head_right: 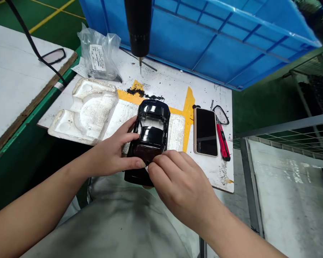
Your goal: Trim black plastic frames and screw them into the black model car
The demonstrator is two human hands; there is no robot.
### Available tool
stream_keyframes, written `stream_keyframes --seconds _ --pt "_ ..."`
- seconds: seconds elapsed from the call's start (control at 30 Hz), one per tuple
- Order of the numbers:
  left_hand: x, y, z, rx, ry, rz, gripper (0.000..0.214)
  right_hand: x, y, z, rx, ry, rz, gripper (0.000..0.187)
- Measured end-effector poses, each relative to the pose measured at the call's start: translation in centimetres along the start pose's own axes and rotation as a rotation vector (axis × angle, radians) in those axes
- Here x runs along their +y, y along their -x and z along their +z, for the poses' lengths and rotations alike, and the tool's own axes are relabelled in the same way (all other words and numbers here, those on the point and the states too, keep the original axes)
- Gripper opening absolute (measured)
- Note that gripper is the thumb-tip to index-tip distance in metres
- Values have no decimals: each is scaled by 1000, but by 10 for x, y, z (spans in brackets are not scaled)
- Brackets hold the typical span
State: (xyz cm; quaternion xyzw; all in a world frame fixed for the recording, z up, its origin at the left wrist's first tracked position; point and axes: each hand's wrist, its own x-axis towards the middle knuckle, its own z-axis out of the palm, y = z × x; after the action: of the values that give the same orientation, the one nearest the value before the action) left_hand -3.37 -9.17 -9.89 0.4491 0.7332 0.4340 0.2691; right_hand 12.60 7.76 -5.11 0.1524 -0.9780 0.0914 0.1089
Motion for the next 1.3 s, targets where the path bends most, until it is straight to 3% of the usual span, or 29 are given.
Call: stream_keyframes --seconds 0.2,0.4,0.5,0.6,0.73,0.93,1.03,1.13,1.3 --pt "-3 2 1 -6 -7 -25 55 1 -16 -6 -104 109 -44 25" --pt "-5 4 2 7 0 -4 65 -7 -11 -13 -78 69 -82 15" --pt "-5 4 -2 -34 58 -27 70 -9 -7 -21 -27 46 -45 13" --pt "-4 2 -6 -123 127 -75 61 -7 -5 -30 49 105 9 14" --pt "-7 3 -7 -122 140 -57 63 -2 -1 -35 43 62 73 15" --pt "-8 6 1 -26 144 -9 72 3 1 -20 25 45 -4 16" --pt "-5 7 4 34 139 -39 73 4 0 -9 -62 -31 4 16" --pt "-5 7 2 -2 107 -47 74 5 -3 -2 -122 -77 33 17" --pt "-7 5 -2 -44 75 -10 74 6 -8 -3 -90 -45 41 22"
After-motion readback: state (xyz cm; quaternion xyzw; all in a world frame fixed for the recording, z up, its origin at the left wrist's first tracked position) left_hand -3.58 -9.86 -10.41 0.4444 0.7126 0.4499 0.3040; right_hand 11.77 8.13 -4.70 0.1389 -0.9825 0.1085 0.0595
